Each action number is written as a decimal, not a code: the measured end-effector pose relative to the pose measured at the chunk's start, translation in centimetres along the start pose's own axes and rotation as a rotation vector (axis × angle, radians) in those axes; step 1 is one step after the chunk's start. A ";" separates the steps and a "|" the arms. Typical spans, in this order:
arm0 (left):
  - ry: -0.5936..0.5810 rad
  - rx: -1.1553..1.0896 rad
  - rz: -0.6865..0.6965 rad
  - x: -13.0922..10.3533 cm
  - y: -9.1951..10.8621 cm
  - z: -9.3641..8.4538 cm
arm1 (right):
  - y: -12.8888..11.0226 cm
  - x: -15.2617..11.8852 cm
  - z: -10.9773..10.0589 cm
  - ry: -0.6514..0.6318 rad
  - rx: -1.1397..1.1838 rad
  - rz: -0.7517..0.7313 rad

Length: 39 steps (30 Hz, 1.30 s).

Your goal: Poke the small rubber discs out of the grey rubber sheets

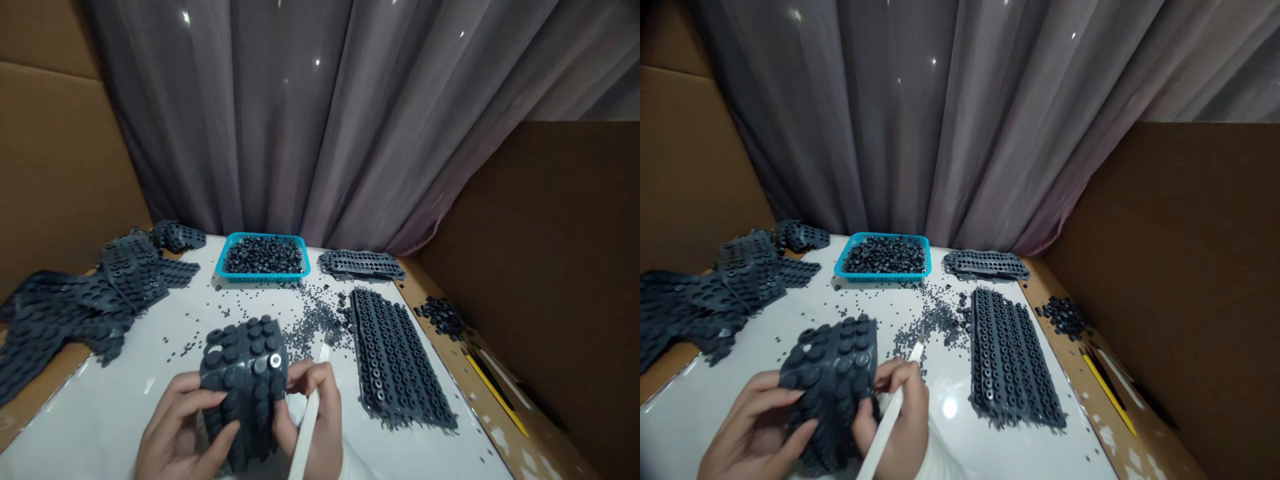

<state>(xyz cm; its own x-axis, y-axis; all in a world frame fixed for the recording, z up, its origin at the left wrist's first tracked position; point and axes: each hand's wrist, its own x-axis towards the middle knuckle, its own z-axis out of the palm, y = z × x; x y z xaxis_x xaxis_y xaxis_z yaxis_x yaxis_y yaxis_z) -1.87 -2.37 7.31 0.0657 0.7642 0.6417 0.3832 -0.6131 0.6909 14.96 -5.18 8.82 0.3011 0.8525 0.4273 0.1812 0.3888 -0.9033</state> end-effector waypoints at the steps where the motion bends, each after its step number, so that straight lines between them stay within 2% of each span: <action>1: -0.032 0.038 -0.017 0.4 -0.6 0.4 | 0.4 0.8 -0.4 -0.016 -0.005 0.043; 3: -0.130 0.098 -0.108 1.7 -2.2 1.8 | 1.8 2.6 -1.0 -0.072 -0.048 0.105; 6: -0.354 0.015 -0.192 3.7 -5.3 4.4 | 5.6 5.1 -1.4 -0.114 -0.185 0.155; 10: -0.523 -0.094 -0.227 4.8 -8.5 6.6 | 10.0 6.1 -1.4 -0.219 -0.223 0.146; 14: -0.581 0.082 -0.150 4.1 -10.0 6.8 | 11.4 5.8 -1.4 -0.159 -0.285 0.180; 16: -0.555 0.223 -0.112 3.9 -10.3 6.5 | 11.4 5.8 -1.7 -0.119 -0.297 0.193; 18: -0.517 0.314 -0.091 4.7 -10.4 6.2 | 11.2 5.8 -2.1 -0.081 -0.283 0.197; 20: -0.497 0.367 -0.028 7.0 -10.5 6.4 | 10.9 5.7 -2.3 -0.044 -0.257 0.199; 23: -0.492 0.492 0.122 13.6 -11.2 8.3 | 10.5 5.0 -2.1 -0.039 -0.226 0.189; 27: -0.541 0.642 0.125 24.3 -14.0 13.8 | 9.9 4.1 -1.7 -0.087 -0.197 0.204; 30: -0.634 0.710 0.146 29.6 -16.3 18.2 | 9.7 3.8 -1.6 -0.079 -0.176 0.239; 32: -0.725 0.726 0.185 31.4 -17.4 20.4 | 9.6 3.8 -1.7 -0.066 -0.168 0.260; 34: -0.799 0.717 0.217 32.0 -18.2 21.8 | 9.6 3.8 -1.8 -0.055 -0.163 0.282; 36: -0.841 0.686 0.230 32.0 -18.8 22.5 | 9.6 3.9 -1.9 -0.044 -0.152 0.305; 39: -0.857 0.604 0.209 31.9 -19.4 22.7 | 9.6 3.9 -2.0 -0.026 -0.127 0.335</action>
<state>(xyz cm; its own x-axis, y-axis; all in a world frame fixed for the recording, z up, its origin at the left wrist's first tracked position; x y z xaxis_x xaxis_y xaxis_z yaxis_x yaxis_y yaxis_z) 13.67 38.44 6.85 0.7185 0.6854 0.1182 0.6666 -0.7271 0.1641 19.76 1.22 1.88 0.3395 0.9346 0.1057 0.1924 0.0410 -0.9805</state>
